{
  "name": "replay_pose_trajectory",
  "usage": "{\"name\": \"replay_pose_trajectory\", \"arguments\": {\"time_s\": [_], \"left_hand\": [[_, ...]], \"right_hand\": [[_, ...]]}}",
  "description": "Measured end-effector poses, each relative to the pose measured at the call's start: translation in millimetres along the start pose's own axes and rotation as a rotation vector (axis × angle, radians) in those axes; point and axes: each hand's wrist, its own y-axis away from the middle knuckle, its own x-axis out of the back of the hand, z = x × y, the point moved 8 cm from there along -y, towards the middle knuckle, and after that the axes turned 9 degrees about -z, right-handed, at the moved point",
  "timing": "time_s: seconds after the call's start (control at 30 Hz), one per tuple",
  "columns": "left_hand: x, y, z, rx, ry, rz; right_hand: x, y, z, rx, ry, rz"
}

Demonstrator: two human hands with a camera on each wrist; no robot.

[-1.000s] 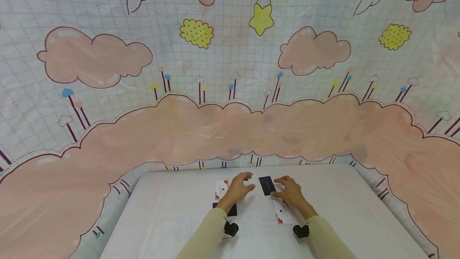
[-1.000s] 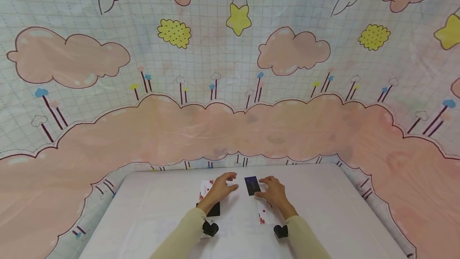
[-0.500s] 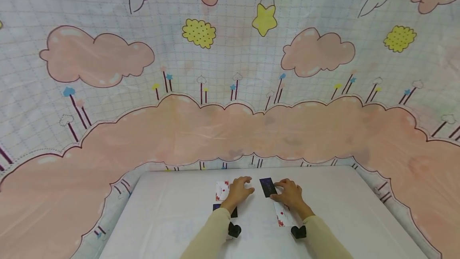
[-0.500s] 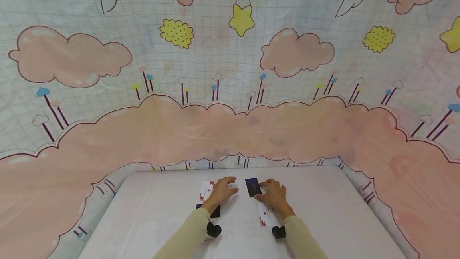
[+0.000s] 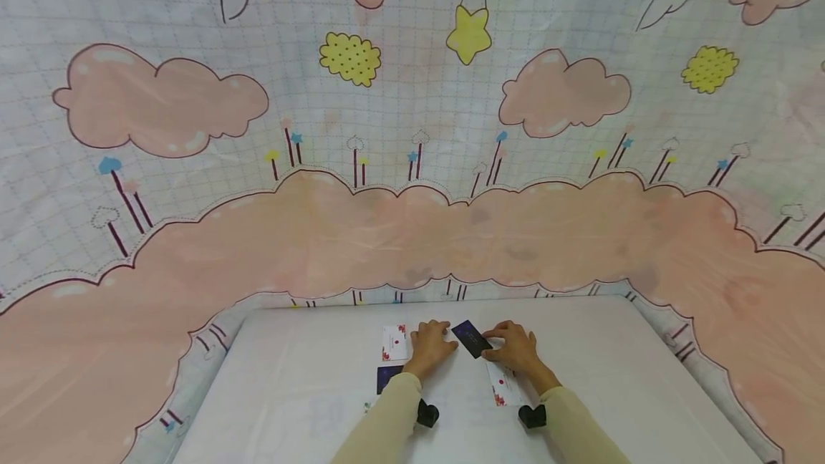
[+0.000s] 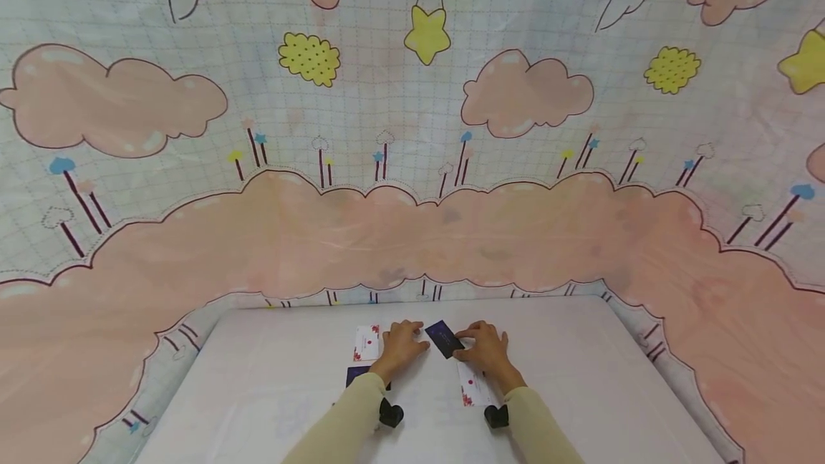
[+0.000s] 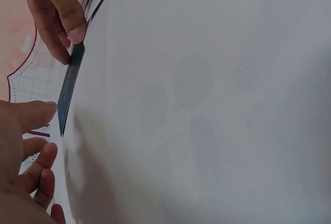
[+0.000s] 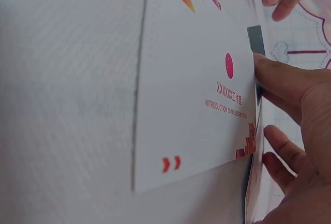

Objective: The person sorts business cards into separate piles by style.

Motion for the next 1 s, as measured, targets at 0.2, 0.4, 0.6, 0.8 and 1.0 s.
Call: {"name": "replay_pose_trajectory", "arguments": {"time_s": [0.2,0.4,0.6,0.8,1.0], "left_hand": [[-5.1,-1.5,0.3,0.036,-0.027,-0.017],[-7.4,-0.7,1.6,0.062,-0.026,-0.015],[-7.8,0.3,1.5,0.074,0.027,-0.016],[-8.0,-0.3,-3.0,0.049,0.134,0.025],[-7.4,0.7,-6.0,-0.038,0.216,0.066]], "right_hand": [[-1.4,-1.7,0.5,0.013,0.009,0.003],[-0.3,-1.0,-0.6,0.004,0.013,0.000],[2.3,0.6,-1.4,-0.013,0.006,0.007],[3.0,2.4,-2.4,-0.016,-0.017,0.012],[0.7,3.4,-2.0,0.004,-0.034,0.021]]}}
